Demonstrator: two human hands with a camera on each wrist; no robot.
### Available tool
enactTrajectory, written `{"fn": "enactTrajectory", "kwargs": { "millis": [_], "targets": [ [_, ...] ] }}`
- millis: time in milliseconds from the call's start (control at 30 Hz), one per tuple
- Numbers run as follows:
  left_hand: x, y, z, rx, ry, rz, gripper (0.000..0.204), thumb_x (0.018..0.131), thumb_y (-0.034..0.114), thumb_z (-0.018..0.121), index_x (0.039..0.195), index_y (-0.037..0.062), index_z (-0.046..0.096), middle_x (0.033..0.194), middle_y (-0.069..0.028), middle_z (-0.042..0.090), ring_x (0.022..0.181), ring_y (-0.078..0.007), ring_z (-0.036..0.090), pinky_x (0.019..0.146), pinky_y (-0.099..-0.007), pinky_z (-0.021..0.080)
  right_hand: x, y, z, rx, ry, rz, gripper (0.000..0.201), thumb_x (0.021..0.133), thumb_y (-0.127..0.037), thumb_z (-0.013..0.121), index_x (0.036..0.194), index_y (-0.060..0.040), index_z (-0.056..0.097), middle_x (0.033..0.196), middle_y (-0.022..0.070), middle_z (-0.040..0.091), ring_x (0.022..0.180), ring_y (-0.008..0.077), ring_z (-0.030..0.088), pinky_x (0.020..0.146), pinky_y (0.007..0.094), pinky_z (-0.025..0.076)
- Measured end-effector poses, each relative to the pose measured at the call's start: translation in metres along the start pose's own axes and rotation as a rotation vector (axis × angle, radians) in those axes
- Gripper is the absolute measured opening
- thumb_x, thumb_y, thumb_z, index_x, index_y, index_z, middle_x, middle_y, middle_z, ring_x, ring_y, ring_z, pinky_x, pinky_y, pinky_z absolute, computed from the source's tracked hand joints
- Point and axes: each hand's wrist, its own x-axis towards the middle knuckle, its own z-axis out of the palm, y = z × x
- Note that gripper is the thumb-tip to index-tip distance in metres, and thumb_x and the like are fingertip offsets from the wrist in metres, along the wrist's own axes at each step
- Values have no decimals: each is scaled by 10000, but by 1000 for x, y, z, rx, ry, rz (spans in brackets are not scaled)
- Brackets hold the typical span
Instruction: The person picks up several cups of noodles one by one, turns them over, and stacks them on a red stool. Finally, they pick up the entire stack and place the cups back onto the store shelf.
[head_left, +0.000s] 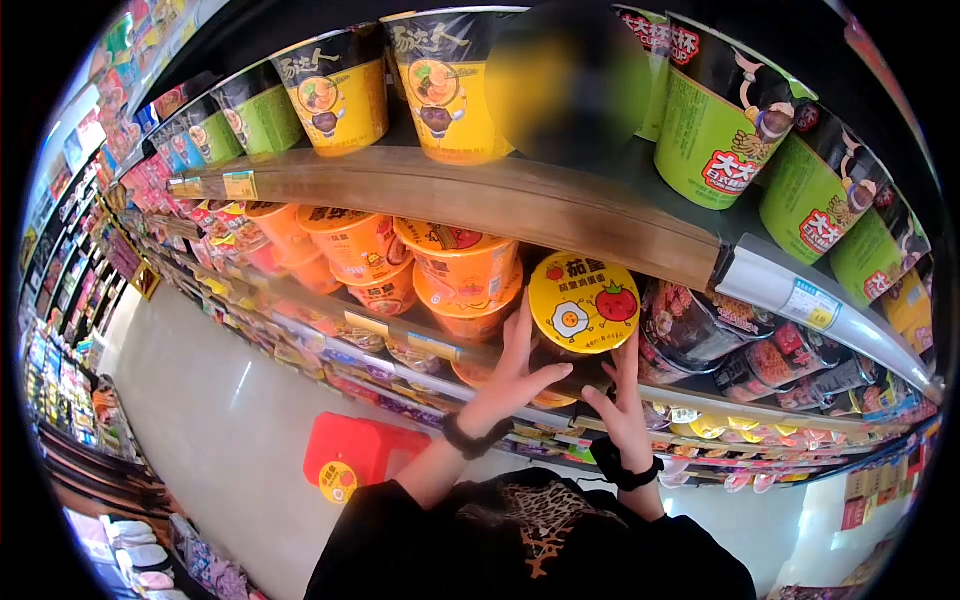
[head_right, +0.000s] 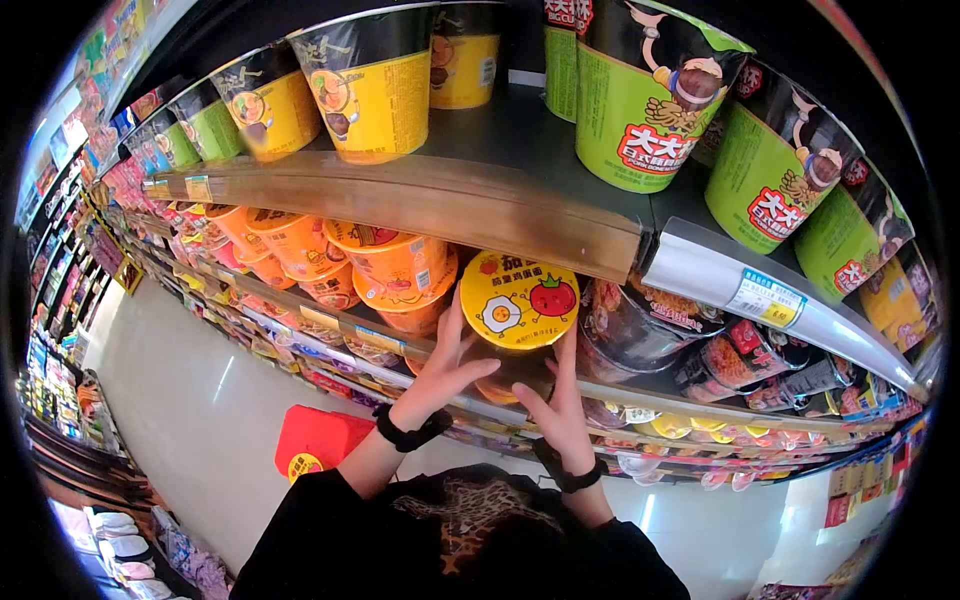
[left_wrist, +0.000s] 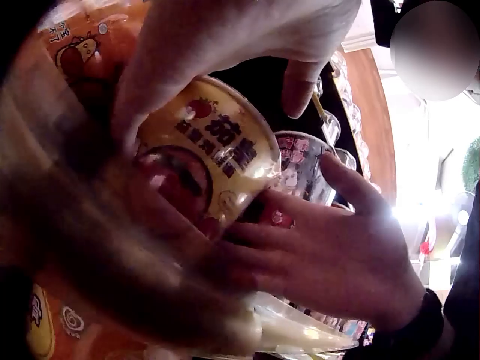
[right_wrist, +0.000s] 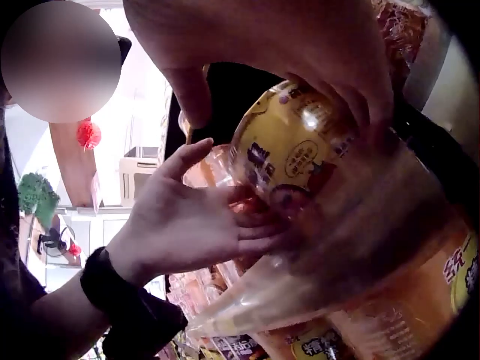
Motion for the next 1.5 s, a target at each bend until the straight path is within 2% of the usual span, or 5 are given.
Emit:
{"fn": "enactTrajectory", "kwargs": {
  "millis": [667, 1033, 1233, 1367, 1500],
  "targets": [
    [-8, 14, -3, 141, -6, -62, 985, 772, 117, 677, 1482, 137, -5, 1401, -172, 181, 1343, -304, 204, 1068, -464, 285, 3, 5, 4, -35, 95, 0, 907, 777, -140, 645, 1475, -60, 71, 1481, 153, 235, 1356, 266, 259, 1063, 411, 244],
    [-69, 43, -48, 220, -158, 12, 662, 827, 134, 643, 1406, 71, 327, 1397, -111, 371, 1279, -241, 354, 1019, -362, 342, -34, -5, 48, -77, 425, -176, 549, 831, -54, 561, 1332, -4, 341, 1328, 128, 406, 1201, 221, 404, 1010, 336, 289],
    [-165, 55, -118, 306, 115, -263, 507, 872, 117, 578, 1348, 59, 414, 1327, -107, 454, 1223, -213, 423, 1009, -328, 346, -34, 3, 92, 47, -8, -53, 109, 864, 1, 525, 956, 14, 582, 915, 81, 604, 857, 148, 563, 792, 263, 430],
    [-246, 46, -159, 205, 512, -354, 457, 882, 165, 595, 1298, 36, 456, 1223, -102, 533, 1116, -193, 512, 905, -299, 434, -31, -1, 146, 114, -192, -22, 99, 875, 2, 520, 926, 18, 603, 869, 81, 607, 815, 148, 586, 762, 256, 444],
    [-312, 72, -186, 133, 841, -570, 411, 894, 80, 526, 1293, 12, 450, 1273, -86, 522, 1168, -196, 497, 969, -316, 406, -32, -3, 206, 154, -363, 15, 112, 870, 5, 524, 947, 25, 602, 871, 79, 605, 827, 143, 597, 745, 241, 446]
  ]
}}
